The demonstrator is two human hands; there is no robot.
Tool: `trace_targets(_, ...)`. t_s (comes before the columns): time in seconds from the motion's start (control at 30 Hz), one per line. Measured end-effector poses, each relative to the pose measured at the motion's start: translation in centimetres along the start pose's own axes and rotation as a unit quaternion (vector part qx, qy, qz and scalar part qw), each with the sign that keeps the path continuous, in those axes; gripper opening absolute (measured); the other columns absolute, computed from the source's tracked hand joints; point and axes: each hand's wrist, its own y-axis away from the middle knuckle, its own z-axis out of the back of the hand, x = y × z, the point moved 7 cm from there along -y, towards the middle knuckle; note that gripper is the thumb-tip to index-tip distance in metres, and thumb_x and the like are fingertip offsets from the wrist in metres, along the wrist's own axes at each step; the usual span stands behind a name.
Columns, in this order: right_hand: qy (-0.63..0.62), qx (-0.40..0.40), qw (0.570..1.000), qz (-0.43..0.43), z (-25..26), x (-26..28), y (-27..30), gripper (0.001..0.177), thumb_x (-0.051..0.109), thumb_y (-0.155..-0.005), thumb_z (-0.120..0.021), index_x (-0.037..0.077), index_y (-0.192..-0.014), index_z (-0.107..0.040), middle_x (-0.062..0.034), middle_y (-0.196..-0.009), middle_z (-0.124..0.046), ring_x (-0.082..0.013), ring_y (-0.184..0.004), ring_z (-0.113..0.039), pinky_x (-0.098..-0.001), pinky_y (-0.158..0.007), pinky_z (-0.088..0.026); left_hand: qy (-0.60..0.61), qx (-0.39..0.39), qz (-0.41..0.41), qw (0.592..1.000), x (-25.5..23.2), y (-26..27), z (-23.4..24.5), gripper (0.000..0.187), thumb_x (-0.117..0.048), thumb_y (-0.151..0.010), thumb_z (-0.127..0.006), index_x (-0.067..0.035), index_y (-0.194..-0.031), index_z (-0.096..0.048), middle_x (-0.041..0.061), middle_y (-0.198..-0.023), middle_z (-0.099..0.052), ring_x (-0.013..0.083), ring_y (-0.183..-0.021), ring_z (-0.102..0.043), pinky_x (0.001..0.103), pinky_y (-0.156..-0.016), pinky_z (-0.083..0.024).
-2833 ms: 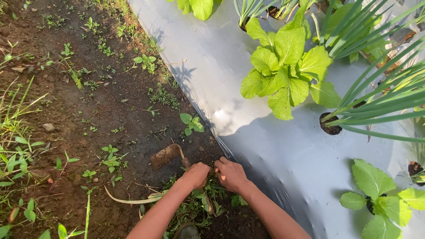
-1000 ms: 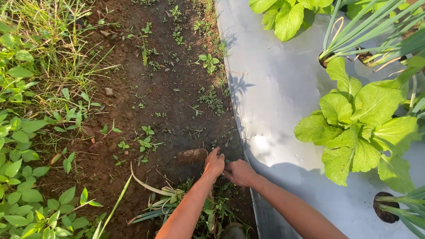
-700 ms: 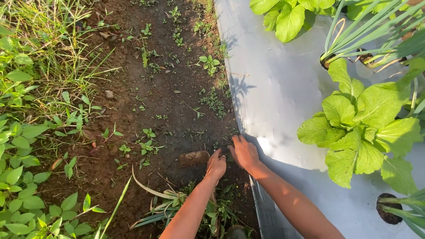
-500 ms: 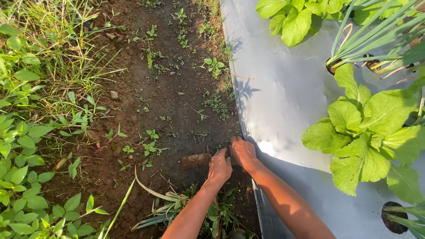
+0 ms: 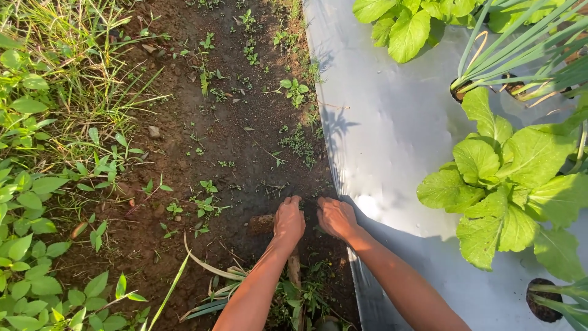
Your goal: Weeding a vegetable garden bed by hand and using a small hand hoe to remove weeds and loosen soil around plants.
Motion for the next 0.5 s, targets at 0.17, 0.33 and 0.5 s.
trace_targets(0.17,-0.064,0.030,0.997,-0.018,17.9,15.9,2.3,0.025,0.051,-0.094,-0.052,0.028,-0.097,-0.062,0.0078,-0.083,-0.070,-0.0199,-0.074,-0.075,-0.0320,-0.060,-0.057,0.062,-0.004,0.024,0.998,0.3,0.2,0.0,0.036,-0.014,-0.108,-0.052,-0.008,-0.144,-0.051,0.017,-0.139,-0.054,0.0350,-0.134,-0.056,0.053,-0.103,-0.060)
trace_targets(0.33,-0.108,-0.027,0.993,-0.033,25.2,17.6,3.2,0.026,0.041,-0.105,-0.050,0.019,-0.105,-0.065,0.0009,-0.085,-0.063,-0.0195,-0.072,-0.069,-0.0287,-0.060,-0.055,0.100,-0.010,0.044,0.994,4.9,-3.6,-4.4,0.039,-0.018,-0.109,-0.053,-0.012,-0.147,-0.048,0.015,-0.140,-0.052,0.0355,-0.134,-0.056,0.056,-0.104,-0.060)
trace_targets(0.5,-0.059,0.059,0.994,-0.064,27.5,18.5,3.9,0.028,0.020,-0.104,-0.055,0.008,-0.080,-0.060,-0.0052,-0.065,-0.059,-0.0226,-0.059,-0.060,-0.0308,-0.056,-0.048,0.131,-0.010,0.066,0.989,6.1,-4.1,-5.4,0.040,-0.018,-0.108,-0.054,-0.017,-0.147,-0.049,0.014,-0.140,-0.053,0.0371,-0.132,-0.057,0.059,-0.102,-0.061)
